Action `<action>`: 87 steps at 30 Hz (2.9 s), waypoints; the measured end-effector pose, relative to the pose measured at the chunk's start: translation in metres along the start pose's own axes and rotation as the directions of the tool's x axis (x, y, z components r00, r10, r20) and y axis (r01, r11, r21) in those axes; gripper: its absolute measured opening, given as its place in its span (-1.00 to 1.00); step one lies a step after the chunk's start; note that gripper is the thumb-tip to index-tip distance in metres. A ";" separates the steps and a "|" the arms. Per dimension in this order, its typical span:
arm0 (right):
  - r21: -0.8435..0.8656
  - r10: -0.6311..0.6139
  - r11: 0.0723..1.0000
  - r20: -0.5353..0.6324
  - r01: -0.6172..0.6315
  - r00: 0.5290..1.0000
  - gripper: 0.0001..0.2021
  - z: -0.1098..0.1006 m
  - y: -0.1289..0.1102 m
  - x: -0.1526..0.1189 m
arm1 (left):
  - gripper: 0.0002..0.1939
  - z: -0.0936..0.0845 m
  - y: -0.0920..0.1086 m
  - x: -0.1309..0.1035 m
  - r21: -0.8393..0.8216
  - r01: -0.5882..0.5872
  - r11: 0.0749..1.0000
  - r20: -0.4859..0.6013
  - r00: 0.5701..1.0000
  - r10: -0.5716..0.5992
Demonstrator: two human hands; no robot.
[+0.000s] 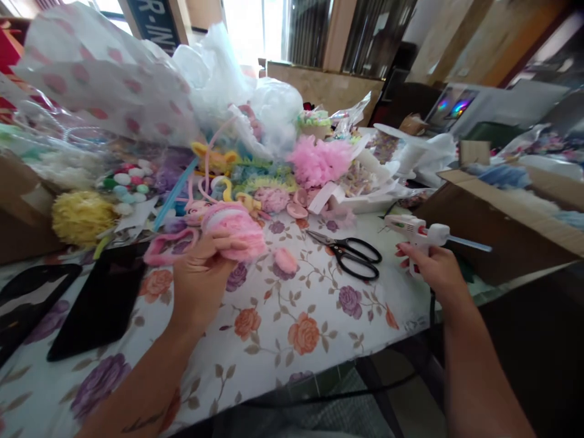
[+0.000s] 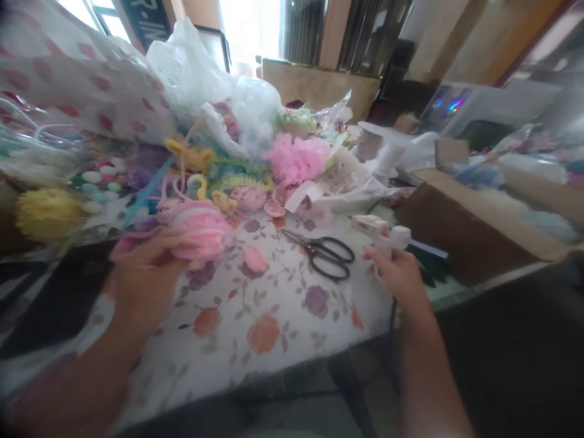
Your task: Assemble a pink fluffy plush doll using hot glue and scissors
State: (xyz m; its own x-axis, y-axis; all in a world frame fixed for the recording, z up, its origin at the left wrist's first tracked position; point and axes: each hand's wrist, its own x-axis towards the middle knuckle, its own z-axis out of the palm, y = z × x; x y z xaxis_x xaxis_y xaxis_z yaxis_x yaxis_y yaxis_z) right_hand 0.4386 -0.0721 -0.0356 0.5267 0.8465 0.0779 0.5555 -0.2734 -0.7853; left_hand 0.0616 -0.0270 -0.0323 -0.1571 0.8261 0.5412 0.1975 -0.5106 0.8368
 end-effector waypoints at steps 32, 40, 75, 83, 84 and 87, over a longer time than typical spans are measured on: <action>0.432 -0.787 0.615 0.395 0.660 0.474 -0.70 0.118 -0.119 -0.035 | -0.79 0.010 -0.005 -0.004 -0.165 0.177 0.970 0.210 0.967 -0.141; 0.461 -0.747 0.665 0.403 0.588 0.529 -0.78 0.125 -0.107 -0.045 | -0.81 0.013 -0.004 -0.008 -0.117 0.138 0.983 0.277 0.956 -0.101; 0.506 -0.782 0.618 0.319 0.602 0.536 -0.94 0.133 -0.101 -0.049 | -0.77 0.013 0.000 -0.010 -0.081 0.133 0.988 0.304 0.947 -0.102; 0.485 -0.817 0.566 0.220 0.667 0.533 -0.94 0.135 -0.101 -0.053 | -0.76 0.013 0.000 -0.013 -0.094 0.137 0.986 0.322 0.941 -0.101; 0.486 -0.819 0.562 0.215 0.669 0.532 -0.94 0.135 -0.101 -0.053 | -0.76 0.013 0.000 -0.013 -0.095 0.136 0.986 0.324 0.941 -0.099; 0.486 -0.822 0.557 0.204 0.674 0.532 -0.94 0.135 -0.101 -0.053 | -0.76 0.013 -0.001 -0.013 -0.098 0.137 0.986 0.334 0.937 -0.097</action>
State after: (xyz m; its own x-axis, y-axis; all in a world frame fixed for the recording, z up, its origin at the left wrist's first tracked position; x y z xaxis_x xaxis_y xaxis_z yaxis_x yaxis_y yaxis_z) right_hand 0.2675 -0.0280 -0.0440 -0.3073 0.7681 0.5618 0.3515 0.6402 -0.6830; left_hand 0.0760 -0.0339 -0.0408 0.1570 0.9037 0.3984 0.0778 -0.4134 0.9072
